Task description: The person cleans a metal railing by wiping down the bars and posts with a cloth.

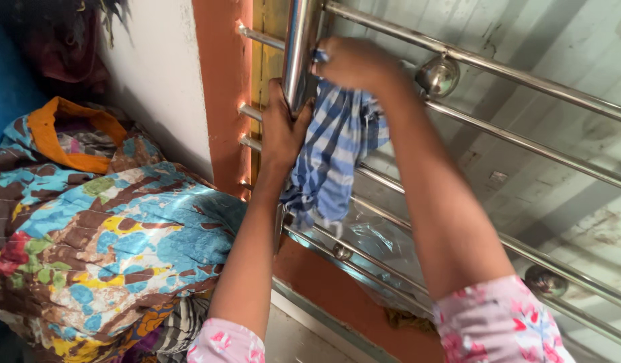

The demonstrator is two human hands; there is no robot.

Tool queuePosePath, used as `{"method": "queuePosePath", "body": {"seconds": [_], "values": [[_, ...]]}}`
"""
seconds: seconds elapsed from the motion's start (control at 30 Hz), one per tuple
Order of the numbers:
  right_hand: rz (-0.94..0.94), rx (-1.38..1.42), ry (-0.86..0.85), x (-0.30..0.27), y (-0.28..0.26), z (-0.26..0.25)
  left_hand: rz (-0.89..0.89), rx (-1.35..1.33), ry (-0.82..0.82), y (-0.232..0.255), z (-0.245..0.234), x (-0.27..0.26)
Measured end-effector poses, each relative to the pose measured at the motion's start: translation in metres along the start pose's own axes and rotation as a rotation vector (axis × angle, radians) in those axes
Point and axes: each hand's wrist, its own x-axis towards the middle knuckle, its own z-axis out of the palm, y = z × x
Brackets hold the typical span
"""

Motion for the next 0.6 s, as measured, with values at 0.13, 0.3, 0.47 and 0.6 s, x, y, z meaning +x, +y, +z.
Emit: {"method": "queuePosePath", "body": {"seconds": [0.13, 0.3, 0.47, 0.6], "values": [[-0.024, -0.697, 0.417, -0.043, -0.021, 0.049, 0.074, 0.099, 0.022, -0.007, 0.002, -0.006], [-0.036, -0.729, 0.45, -0.025, -0.003, 0.041, -0.047, 0.031, -0.019, -0.003, 0.0, 0.0], [0.182, 0.04, -0.011, 0.01, 0.013, -0.01, -0.057, 0.067, -0.042, 0.008, -0.002, 0.004], [0.1, -0.262, 0.092, -0.016, 0.008, 0.028, -0.014, 0.114, -0.039, -0.001, -0.003, -0.001]]}}
